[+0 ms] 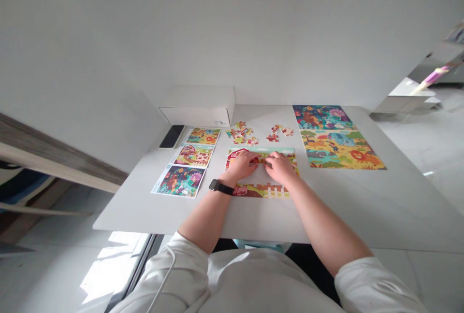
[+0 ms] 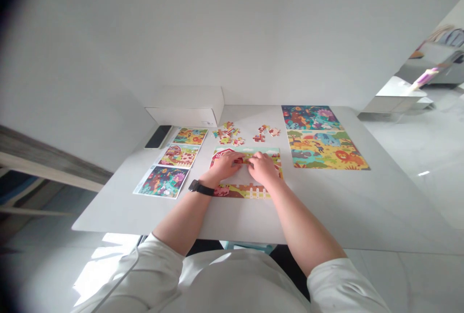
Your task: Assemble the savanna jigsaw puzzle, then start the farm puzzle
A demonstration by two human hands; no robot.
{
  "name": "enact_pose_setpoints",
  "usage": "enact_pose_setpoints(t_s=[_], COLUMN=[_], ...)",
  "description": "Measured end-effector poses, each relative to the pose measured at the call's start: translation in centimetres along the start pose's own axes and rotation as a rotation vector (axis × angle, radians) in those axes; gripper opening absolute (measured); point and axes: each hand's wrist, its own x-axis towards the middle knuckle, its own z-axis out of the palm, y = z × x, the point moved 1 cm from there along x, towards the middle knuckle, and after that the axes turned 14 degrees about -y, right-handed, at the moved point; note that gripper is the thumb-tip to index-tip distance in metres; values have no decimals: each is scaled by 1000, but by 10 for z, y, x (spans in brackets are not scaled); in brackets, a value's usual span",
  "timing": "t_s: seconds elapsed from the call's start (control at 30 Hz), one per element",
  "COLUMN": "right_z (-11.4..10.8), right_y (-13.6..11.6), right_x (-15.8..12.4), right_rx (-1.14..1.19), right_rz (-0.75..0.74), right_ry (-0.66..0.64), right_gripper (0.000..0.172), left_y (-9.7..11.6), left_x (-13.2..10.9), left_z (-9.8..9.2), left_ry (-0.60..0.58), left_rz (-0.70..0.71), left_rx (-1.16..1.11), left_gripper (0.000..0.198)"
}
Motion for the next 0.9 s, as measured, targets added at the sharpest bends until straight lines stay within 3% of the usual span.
enact_pose_setpoints(t_s=[0.33, 0.47, 0.53, 0.63, 0.7, 0.8, 0.9], right_z=[-7, -22, -31, -41, -46, -48, -46], right_y=[6, 24, 37, 57, 69, 84, 93], right_x=[3, 3, 1, -2, -3, -2, 1], right_rx=[157, 366, 474, 619, 686, 754, 808], right_rz=[-15, -1, 35, 112, 152, 166, 136], right_ry=[4, 176, 290, 423, 494, 573, 622], right_gripper=[25, 41, 49, 52, 49, 44, 40], left_y=[5, 1, -3, -12, -17, -24, -28], left_x=[-4, -3, -2, 2, 5, 11, 21], left_z=[-8, -22, -34, -53, -63, -71, -73], left_ry=[1, 28, 133, 387, 491, 512, 415], left_rz=[-144, -99, -70, -182, -292, -460, -541], left_rx=[35, -57, -133, -260, -309, -270, -198], left_gripper=[47, 43, 34, 27, 25, 33, 51])
